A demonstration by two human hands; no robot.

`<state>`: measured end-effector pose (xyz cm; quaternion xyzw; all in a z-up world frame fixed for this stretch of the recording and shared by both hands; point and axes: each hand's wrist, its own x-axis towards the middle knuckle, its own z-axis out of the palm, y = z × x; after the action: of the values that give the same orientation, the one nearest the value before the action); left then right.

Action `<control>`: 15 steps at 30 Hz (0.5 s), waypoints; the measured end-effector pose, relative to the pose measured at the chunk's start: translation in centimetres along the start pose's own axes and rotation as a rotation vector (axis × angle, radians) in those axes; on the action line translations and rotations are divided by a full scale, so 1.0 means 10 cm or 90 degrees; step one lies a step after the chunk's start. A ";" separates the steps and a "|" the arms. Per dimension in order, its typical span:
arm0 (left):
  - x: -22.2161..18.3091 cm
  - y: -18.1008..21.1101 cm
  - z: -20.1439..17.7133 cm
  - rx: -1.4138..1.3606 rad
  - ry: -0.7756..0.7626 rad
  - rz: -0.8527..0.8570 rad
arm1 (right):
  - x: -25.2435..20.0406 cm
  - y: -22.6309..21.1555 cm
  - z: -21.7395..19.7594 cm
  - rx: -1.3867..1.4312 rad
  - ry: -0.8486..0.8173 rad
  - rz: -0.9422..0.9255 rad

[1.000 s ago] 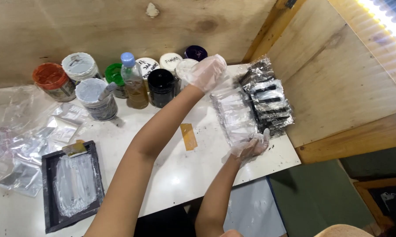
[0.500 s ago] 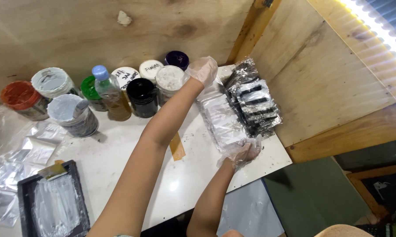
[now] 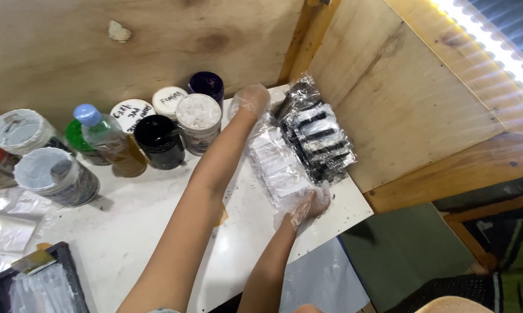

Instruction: Spreading white ink onto a screen printing frame using a small brush to ensure even coverage.

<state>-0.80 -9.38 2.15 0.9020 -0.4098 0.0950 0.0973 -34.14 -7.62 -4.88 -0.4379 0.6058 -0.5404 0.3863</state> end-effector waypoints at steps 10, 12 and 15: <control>-0.34 0.06 -0.10 -0.021 -0.097 -0.038 | 0.44 0.74 0.16 -0.048 0.021 -0.027; -0.31 0.04 0.02 -0.019 -0.106 -0.038 | 0.40 0.90 0.19 -0.050 0.024 -0.030; -0.30 0.00 0.06 -0.061 -0.089 -0.073 | 0.36 0.89 0.09 -0.025 -0.009 -0.039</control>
<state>-2.64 -7.34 0.86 0.9226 -0.3674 0.0067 0.1171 -35.45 -11.04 -13.85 -0.4672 0.6000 -0.5368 0.3655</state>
